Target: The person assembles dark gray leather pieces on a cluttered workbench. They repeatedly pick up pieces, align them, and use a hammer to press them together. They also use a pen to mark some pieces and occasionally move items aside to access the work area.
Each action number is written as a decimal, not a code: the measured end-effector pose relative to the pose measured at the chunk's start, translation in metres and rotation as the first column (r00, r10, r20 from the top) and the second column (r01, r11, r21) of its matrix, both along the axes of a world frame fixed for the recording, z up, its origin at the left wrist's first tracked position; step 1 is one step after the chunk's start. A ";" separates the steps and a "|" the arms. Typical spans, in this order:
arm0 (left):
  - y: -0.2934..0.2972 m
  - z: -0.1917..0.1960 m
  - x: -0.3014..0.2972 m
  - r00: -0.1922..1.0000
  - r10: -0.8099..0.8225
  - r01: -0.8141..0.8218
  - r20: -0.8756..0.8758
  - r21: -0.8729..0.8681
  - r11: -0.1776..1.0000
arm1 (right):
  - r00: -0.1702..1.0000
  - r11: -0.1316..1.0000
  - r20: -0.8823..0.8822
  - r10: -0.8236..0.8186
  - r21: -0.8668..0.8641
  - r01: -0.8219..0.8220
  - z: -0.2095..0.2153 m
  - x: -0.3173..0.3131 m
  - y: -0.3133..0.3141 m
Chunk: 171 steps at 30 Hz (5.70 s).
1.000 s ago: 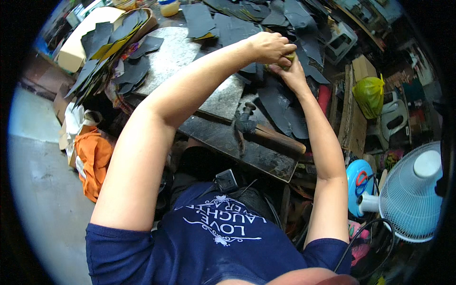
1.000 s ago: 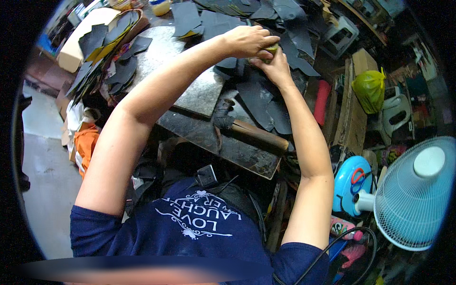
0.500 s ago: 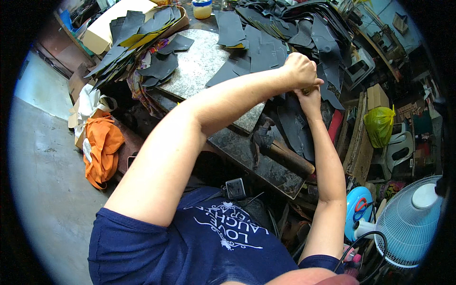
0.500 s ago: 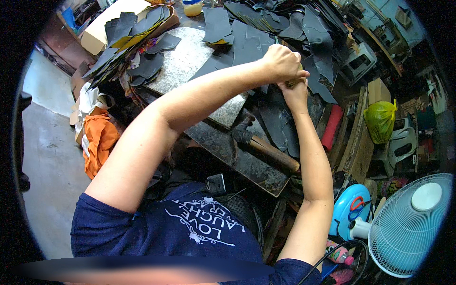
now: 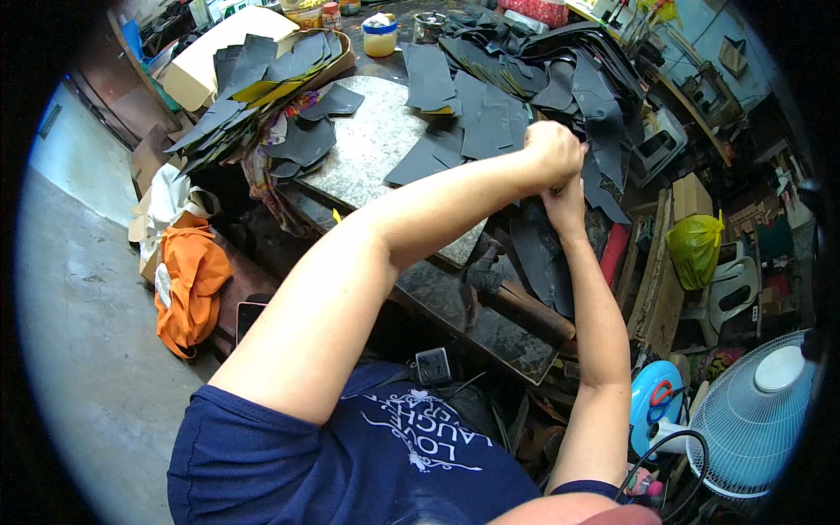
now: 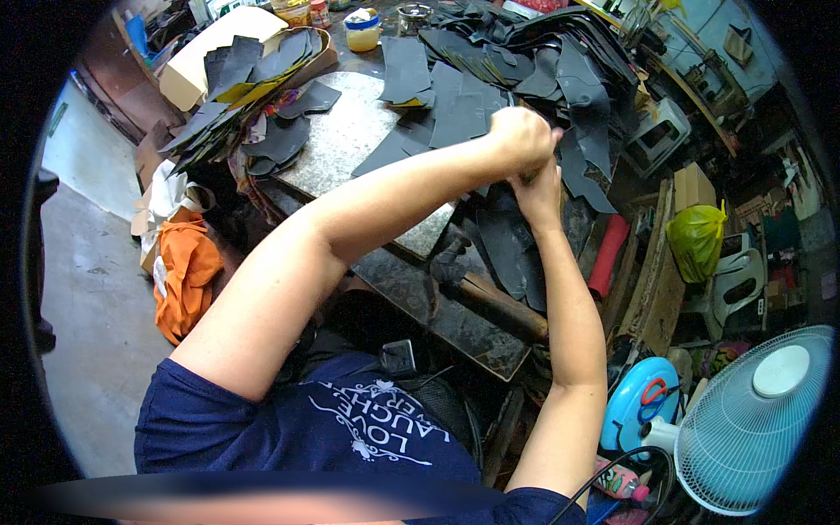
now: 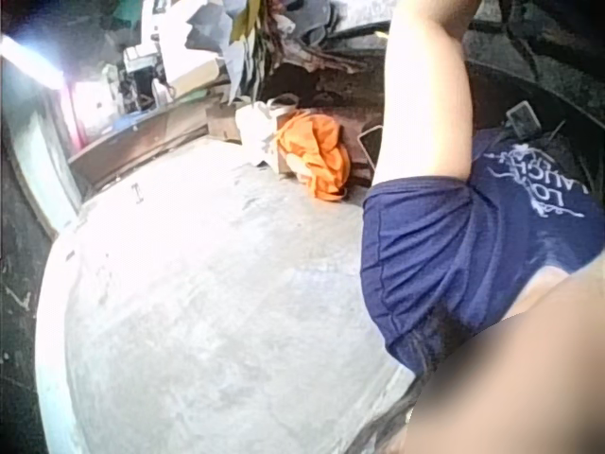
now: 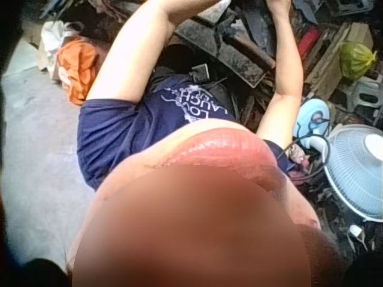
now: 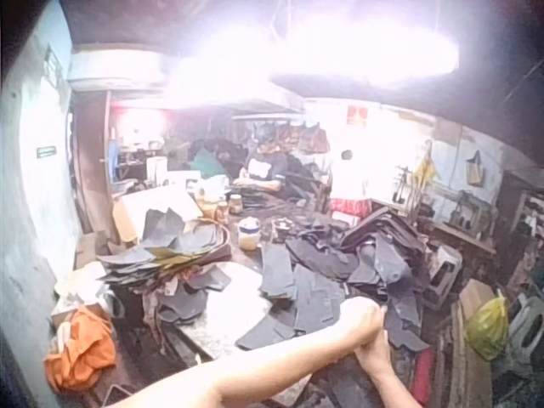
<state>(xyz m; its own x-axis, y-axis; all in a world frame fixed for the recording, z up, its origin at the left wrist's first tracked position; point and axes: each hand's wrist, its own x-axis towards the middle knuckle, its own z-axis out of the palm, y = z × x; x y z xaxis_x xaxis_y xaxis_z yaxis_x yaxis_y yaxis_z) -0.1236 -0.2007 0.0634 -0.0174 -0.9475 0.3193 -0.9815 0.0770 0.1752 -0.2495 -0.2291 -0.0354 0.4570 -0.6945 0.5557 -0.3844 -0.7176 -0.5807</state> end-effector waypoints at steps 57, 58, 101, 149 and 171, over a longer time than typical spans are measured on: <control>0.150 -0.057 -0.044 0.999 -0.043 0.041 -0.014 -0.097 0.994 | 0.981 0.847 -0.095 0.171 0.523 -0.097 0.046 -0.122 0.103; 0.145 -0.059 -0.045 0.998 -0.060 0.059 -0.007 -0.121 0.991 | 0.985 0.842 -0.067 0.158 0.531 -0.099 0.044 -0.126 0.105; 0.124 -0.080 -0.040 0.983 -0.121 0.101 -0.141 -0.138 0.985 | 0.794 0.892 -0.604 -0.071 -0.394 -0.220 0.066 -0.133 0.144; 0.123 -0.077 -0.037 0.963 -0.132 0.122 -0.237 -0.060 0.991 | 0.953 0.999 -0.303 0.016 0.036 -0.005 0.054 -0.135 0.112; 0.123 -0.074 -0.037 0.962 -0.088 0.097 -0.258 0.023 0.995 | 0.959 0.989 -0.277 -0.055 0.119 0.091 0.045 -0.116 0.086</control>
